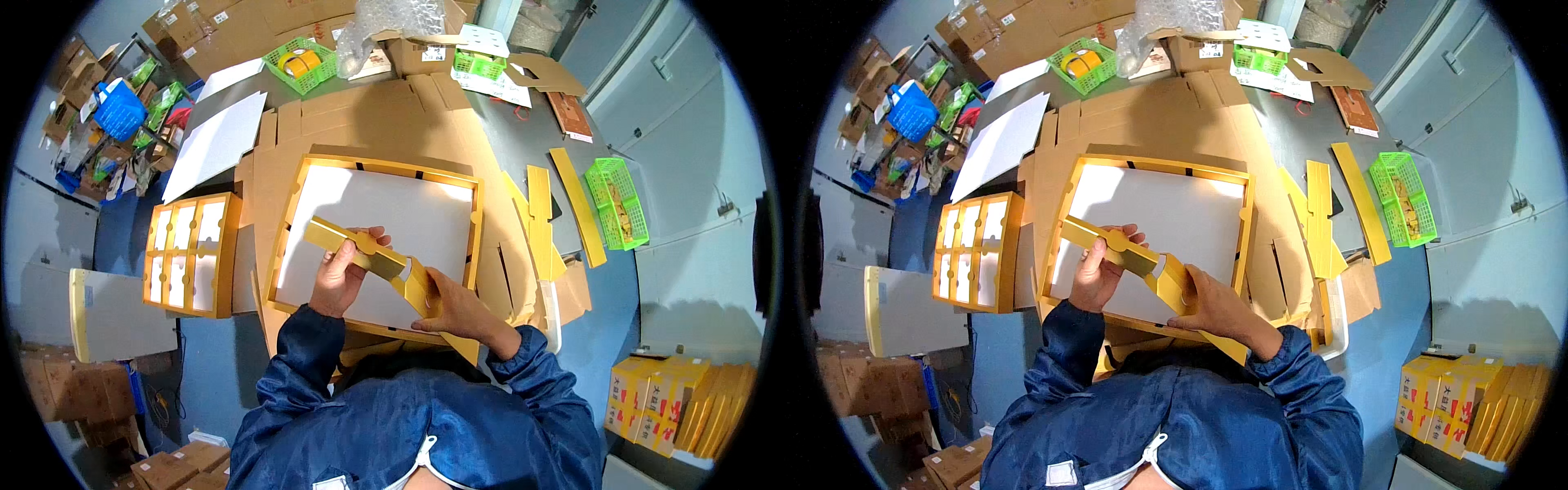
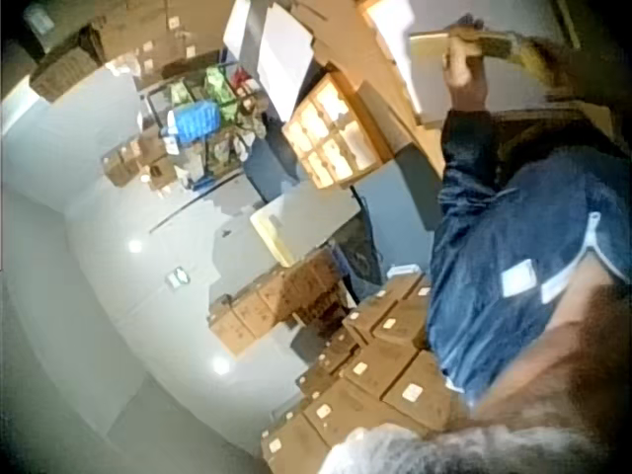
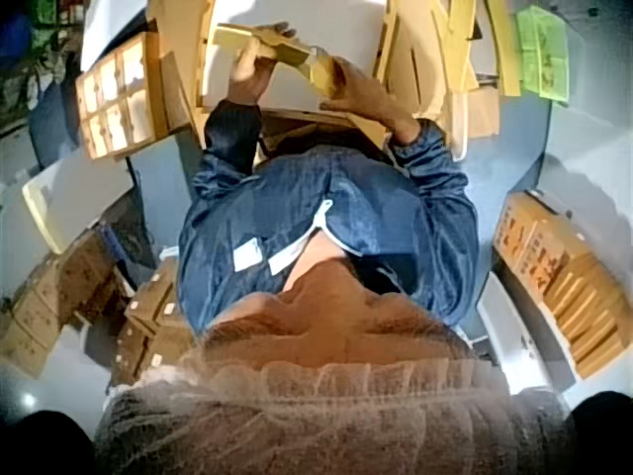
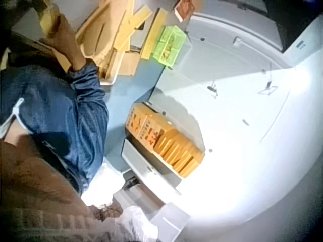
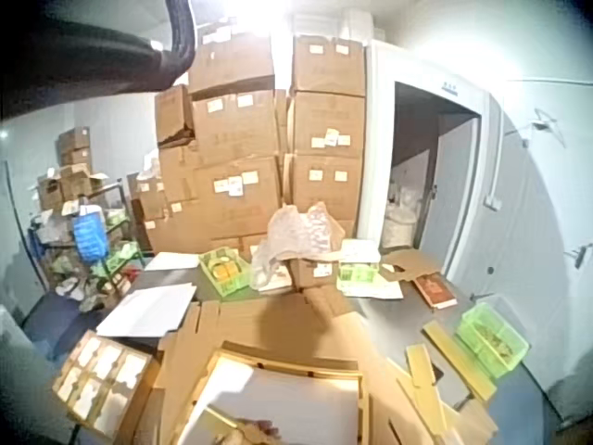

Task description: The person assembles a cardboard shipping box by folding the base flaps and securing them with tape. They then place a white foam sheet and yellow cardboard dividers inside to create a grid structure. Finally, the person folds the top flaps and seals the box with tape.

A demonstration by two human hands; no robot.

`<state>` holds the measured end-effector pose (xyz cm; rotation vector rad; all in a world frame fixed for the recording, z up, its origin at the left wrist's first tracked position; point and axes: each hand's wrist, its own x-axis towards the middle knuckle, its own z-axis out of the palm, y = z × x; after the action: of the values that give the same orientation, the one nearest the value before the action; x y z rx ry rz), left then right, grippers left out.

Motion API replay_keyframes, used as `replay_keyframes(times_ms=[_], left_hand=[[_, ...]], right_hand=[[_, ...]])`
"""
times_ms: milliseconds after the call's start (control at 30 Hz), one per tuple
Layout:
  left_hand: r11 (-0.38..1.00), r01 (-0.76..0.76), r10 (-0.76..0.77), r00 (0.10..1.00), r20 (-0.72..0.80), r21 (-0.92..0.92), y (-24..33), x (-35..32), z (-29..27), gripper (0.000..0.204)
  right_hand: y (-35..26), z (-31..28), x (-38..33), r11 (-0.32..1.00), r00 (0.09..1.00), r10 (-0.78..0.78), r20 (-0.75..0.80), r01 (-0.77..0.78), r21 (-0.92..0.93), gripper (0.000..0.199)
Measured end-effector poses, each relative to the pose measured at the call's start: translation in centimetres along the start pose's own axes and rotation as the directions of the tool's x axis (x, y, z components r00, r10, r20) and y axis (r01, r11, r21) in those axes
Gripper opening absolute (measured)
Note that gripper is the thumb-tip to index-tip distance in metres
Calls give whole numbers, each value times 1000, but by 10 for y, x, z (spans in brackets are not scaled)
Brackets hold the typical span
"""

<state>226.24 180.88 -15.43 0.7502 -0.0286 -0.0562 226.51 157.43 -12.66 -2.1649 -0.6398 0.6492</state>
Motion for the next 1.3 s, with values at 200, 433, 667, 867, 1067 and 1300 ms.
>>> replay_keyframes(times_ms=[200, 433, 667, 867, 1067, 1300], left_hand=[[996, 80, -76, 992, -98, 40, -3, 1, -13, 28], [983, -150, 124, 969, -215, -110, 21, 3, -62, 43], [987, -155, 137, 949, -283, -39, 38, -4, -66, 42], [988, -146, 131, 968, -214, -57, 37, -2, -69, 42], [985, -17, 22, 999, 29, -175, 15, -2, -23, 39], [998, 57, -63, 968, -244, -33, -2, -1, -55, 31]], right_hand=[[16, 17, 1, 989, 992, 123, 5, -122, -87, 66], [40, -12, -29, 994, 1000, 20, -12, -21, -110, 92], [43, 6, -31, 956, 984, -135, -115, 99, -275, 74], [51, 13, -30, 989, 995, -19, -96, 5, -148, 44], [31, 1, -10, 998, 998, 54, 27, -53, -38, 43], [40, -4, -3, 977, 998, 58, 0, -56, -205, 46]])
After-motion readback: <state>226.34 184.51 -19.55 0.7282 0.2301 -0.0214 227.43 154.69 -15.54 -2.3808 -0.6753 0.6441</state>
